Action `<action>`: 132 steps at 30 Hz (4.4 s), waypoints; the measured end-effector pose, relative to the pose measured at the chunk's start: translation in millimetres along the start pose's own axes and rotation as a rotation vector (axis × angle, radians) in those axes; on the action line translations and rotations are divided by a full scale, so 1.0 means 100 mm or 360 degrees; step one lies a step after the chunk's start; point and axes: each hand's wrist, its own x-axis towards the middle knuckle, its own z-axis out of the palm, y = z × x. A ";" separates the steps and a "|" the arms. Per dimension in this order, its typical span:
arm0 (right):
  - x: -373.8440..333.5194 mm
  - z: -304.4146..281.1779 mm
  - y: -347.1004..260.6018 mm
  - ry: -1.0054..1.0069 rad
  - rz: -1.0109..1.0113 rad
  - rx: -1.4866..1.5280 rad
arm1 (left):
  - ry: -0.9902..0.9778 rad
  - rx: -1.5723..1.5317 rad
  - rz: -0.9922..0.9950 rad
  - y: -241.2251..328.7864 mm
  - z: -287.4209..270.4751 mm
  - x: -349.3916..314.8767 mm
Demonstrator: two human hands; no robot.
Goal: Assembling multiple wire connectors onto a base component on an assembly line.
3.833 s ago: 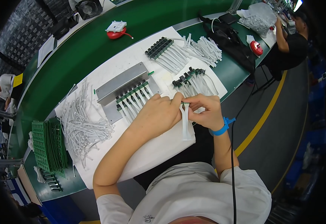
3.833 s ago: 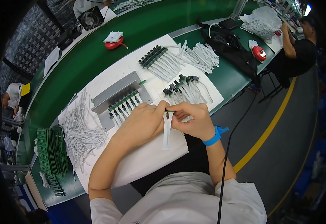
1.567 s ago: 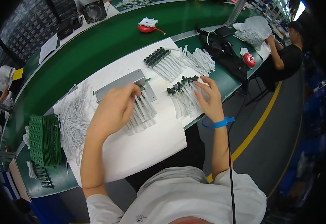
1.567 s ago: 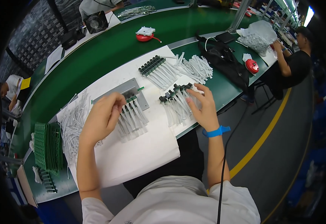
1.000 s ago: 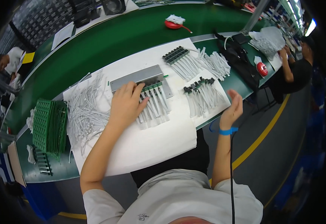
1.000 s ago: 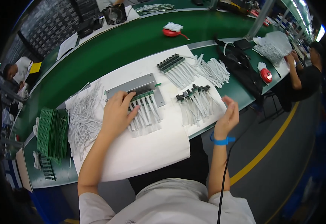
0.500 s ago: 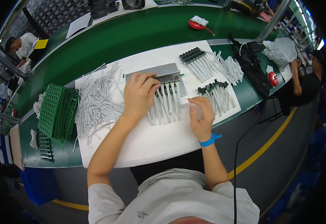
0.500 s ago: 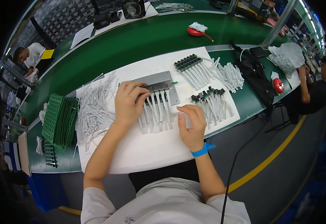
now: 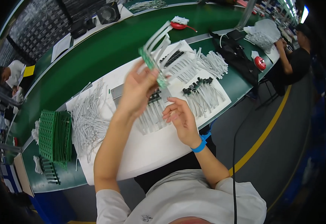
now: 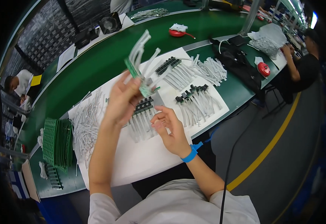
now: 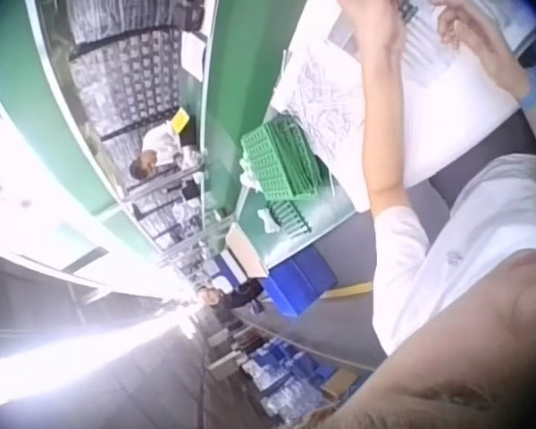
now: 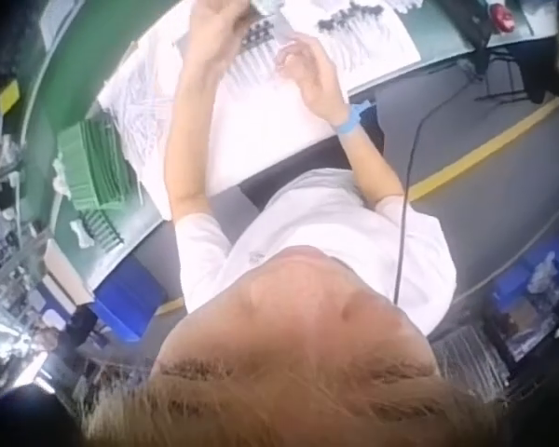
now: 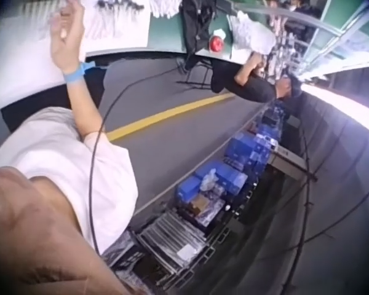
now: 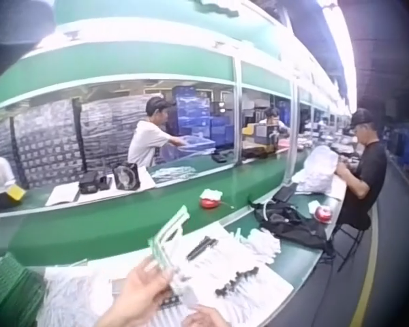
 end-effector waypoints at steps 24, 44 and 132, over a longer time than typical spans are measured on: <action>0.06 -0.26 -0.15 0.0247 0.0453 -0.0011 | -0.0526 0.1478 0.0219 -0.12 -0.13 -0.26; -0.01 -0.35 0.00 0.0018 0.0531 -0.0055 | -0.0470 0.1550 0.0217 -0.36 -0.06 -0.32; 0.25 -0.51 -0.24 0.0080 -0.0104 -0.0855 | -0.0579 0.1328 0.0495 -0.23 -0.17 -0.21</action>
